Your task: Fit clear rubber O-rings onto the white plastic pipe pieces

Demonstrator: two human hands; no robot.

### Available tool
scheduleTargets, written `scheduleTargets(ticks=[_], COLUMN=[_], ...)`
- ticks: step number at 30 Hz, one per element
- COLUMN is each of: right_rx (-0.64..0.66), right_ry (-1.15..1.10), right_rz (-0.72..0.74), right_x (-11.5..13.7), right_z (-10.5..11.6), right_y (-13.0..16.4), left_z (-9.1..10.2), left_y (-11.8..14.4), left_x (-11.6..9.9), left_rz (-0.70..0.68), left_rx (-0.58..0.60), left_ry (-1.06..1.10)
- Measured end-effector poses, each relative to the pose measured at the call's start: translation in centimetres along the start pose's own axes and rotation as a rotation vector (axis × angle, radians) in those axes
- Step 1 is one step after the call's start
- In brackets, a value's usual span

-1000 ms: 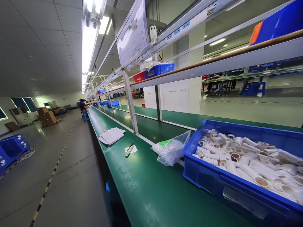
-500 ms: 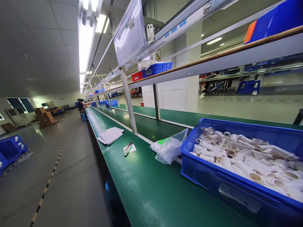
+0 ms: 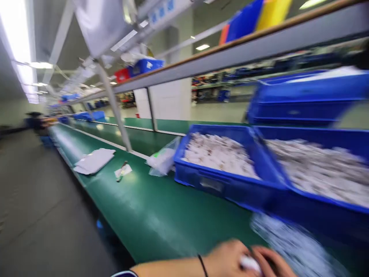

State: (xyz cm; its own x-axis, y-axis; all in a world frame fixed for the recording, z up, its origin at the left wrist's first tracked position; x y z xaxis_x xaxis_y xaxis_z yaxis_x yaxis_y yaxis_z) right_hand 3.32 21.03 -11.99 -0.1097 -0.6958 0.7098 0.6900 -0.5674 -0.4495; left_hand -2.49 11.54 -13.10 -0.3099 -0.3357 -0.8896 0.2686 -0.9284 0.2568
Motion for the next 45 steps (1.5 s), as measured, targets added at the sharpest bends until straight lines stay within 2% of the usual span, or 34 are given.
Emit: scheduleTargets(ticks=[1, 3, 7, 10, 13, 16, 18, 21, 23, 31, 37, 39, 41, 43, 45], right_rx=[0.019, 0.018, -0.016, -0.025, -0.067, -0.074, -0.050, -0.030, -0.028, -0.035, 0.001, 0.040, 0.043, -0.009, -0.085], right_ry=[-0.114, -0.321, -0.719, -0.951, -1.040, -1.009, -0.931, -0.842, -0.827, -0.711, -0.581, -0.445, -0.239, -0.010, 0.190], right_rz=[-0.065, -0.219, -0.492, -0.612, -0.624, -0.554, -0.480, -0.414, -0.410, -0.404, -0.343, -0.252, -0.100, 0.067, 0.146], right_x=[0.2, 0.6, 1.0, 1.8, 2.3, 2.5, 2.6, 2.8, 2.8, 2.1, 2.2, 3.1, 4.6, 6.2, 6.7], right_z=[0.5, 0.7, -1.6, -3.0, -3.2, -3.1, -3.1, -2.9, -2.8, -2.2, -2.4, -1.0, 2.4, 7.5, 13.1], right_y=[1.1, 2.3, 2.6, 3.0, 3.4, 3.2, 2.9, 2.6, 2.6, 2.6, 2.9, 2.2, 0.0, -3.5, -8.3], left_z=[0.6, 0.9, 1.6, 2.3, 2.4, 2.6, 2.1, 1.1, 0.8, 0.5, 0.3, 0.4, 0.9, 1.5, 2.0], left_y=[0.4, 0.8, 1.7, 2.6, 2.5, 1.4, 0.7, 0.1, 0.0, -0.1, 0.0, 0.0, 0.0, 0.0, -0.1], left_x=[-0.4, -1.4, -2.3, -2.6, -2.4, -0.7, 0.3, 1.0, 1.1, 1.2, 1.3, 1.5, 1.9, 2.1, 2.1], left_rz=[-0.028, -0.154, -0.346, -0.386, -0.313, -0.131, -0.042, 0.032, 0.058, 0.125, 0.117, 0.105, 0.096, 0.075, 0.030], left_rx=[-0.079, -0.109, -0.147, -0.209, -0.210, -0.201, -0.152, -0.061, -0.026, 0.033, 0.027, -0.001, -0.046, -0.100, -0.151], left_ry=[-0.069, -0.138, -0.038, 0.060, 0.179, 0.439, 0.652, 0.951, 1.075, 1.229, 1.163, 1.087, 0.987, 0.860, 0.726])
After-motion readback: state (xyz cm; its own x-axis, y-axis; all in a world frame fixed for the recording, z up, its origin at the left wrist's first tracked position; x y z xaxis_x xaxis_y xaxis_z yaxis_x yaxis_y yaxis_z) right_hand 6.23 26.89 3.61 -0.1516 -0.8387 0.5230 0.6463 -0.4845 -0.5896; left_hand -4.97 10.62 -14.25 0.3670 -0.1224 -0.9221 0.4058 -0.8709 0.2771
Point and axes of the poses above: each hand's wrist, its own y-axis away from the middle knuckle, its own z-axis out of the back of the hand, x = y × z, the point moved 9 cm from there along -y, towards the middle knuckle, and after that the axes turned 11 degrees about z, right-handed, at the moved point
